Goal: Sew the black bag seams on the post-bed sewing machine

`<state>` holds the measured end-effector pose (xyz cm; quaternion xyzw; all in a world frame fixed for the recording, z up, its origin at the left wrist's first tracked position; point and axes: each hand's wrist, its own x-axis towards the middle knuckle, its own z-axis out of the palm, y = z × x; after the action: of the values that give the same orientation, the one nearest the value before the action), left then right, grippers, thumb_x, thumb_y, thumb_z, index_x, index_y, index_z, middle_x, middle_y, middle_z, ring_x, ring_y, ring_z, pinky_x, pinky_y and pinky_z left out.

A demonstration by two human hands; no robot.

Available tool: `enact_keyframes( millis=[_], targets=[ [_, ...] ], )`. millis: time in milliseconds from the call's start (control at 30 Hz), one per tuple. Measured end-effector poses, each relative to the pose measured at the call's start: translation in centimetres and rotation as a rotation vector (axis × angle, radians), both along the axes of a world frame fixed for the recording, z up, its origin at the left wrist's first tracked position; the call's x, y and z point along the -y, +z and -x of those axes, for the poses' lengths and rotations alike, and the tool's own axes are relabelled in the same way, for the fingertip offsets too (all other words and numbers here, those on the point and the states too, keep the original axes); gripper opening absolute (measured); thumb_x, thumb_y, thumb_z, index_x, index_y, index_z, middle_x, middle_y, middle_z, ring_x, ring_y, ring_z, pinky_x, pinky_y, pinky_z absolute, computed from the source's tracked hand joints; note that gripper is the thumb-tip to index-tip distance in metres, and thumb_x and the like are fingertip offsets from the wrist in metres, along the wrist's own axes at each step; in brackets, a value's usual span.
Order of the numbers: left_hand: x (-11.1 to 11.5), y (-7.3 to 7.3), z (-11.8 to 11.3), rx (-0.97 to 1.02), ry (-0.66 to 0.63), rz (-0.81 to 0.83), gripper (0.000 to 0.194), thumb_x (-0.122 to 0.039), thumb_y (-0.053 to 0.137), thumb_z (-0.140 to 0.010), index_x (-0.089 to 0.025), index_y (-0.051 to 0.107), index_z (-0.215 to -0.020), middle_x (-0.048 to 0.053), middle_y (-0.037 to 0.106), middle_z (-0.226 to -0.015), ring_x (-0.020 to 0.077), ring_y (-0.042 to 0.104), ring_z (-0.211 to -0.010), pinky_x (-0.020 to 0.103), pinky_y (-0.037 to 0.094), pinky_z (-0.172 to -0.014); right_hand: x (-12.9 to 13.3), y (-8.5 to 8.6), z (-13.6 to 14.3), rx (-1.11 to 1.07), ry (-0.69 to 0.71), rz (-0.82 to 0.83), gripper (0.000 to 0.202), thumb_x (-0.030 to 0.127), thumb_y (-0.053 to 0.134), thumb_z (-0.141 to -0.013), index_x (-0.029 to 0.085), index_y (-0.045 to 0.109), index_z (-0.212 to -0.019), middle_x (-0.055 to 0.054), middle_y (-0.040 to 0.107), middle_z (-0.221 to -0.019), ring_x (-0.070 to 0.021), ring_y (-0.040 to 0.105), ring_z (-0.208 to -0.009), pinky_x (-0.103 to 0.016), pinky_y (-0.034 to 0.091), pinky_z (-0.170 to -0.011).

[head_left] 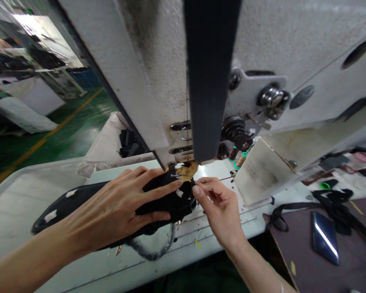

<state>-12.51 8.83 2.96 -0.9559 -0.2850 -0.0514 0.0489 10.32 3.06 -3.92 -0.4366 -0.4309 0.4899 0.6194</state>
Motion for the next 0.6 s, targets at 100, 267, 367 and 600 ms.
enact_keyframes(
  millis=[100, 267, 367, 600],
  targets=[
    [0.2, 0.0, -0.2, 0.007, 0.011, -0.019, 0.058, -0.048, 0.056, -0.097, -0.042, 0.036, -0.151, 0.007, 0.048, -0.141, 0.0264, 0.054, -0.112, 0.045, 0.051, -0.090, 1.3, 0.0, -0.3, 0.175, 0.002, -0.028, 0.016, 0.030, 0.066, -0.093, 0.026, 0.080, -0.100, -0.005, 0.066, -0.104, -0.0171, 0.062, -0.103, -0.033, 0.048, -0.091],
    [0.3, 0.1, -0.5, -0.010, 0.034, -0.029, 0.058, -0.050, 0.055, -0.097, -0.043, 0.035, -0.151, 0.007, 0.049, -0.142, 0.0282, 0.055, -0.115, 0.047, 0.053, -0.089, 1.7, 0.3, 0.0, 0.224, 0.006, -0.058, 0.019, 0.028, 0.063, -0.095, 0.028, 0.080, -0.104, -0.005, 0.062, -0.105, -0.0171, 0.061, -0.103, -0.033, 0.047, -0.091],
    [0.2, -0.1, -0.3, -0.016, 0.033, -0.039, 0.060, -0.051, 0.055, -0.097, -0.044, 0.033, -0.153, 0.007, 0.050, -0.141, 0.0284, 0.056, -0.115, 0.046, 0.055, -0.088, 1.6, 0.4, 0.3, 0.191, -0.002, -0.051, 0.020, 0.029, 0.062, -0.096, 0.028, 0.079, -0.106, -0.005, 0.061, -0.106, -0.0168, 0.060, -0.102, -0.031, 0.048, -0.088],
    [-1.2, -0.6, 0.7, 0.005, -0.001, -0.058, 0.056, -0.054, 0.054, -0.096, -0.047, 0.039, -0.149, 0.002, 0.059, -0.133, 0.0239, 0.061, -0.108, 0.042, 0.055, -0.086, 1.3, 0.5, 0.8, 0.150, -0.024, -0.064, 0.021, 0.026, 0.062, -0.096, 0.029, 0.078, -0.110, -0.005, 0.060, -0.105, -0.0151, 0.060, -0.100, -0.028, 0.049, -0.084]
  ],
)
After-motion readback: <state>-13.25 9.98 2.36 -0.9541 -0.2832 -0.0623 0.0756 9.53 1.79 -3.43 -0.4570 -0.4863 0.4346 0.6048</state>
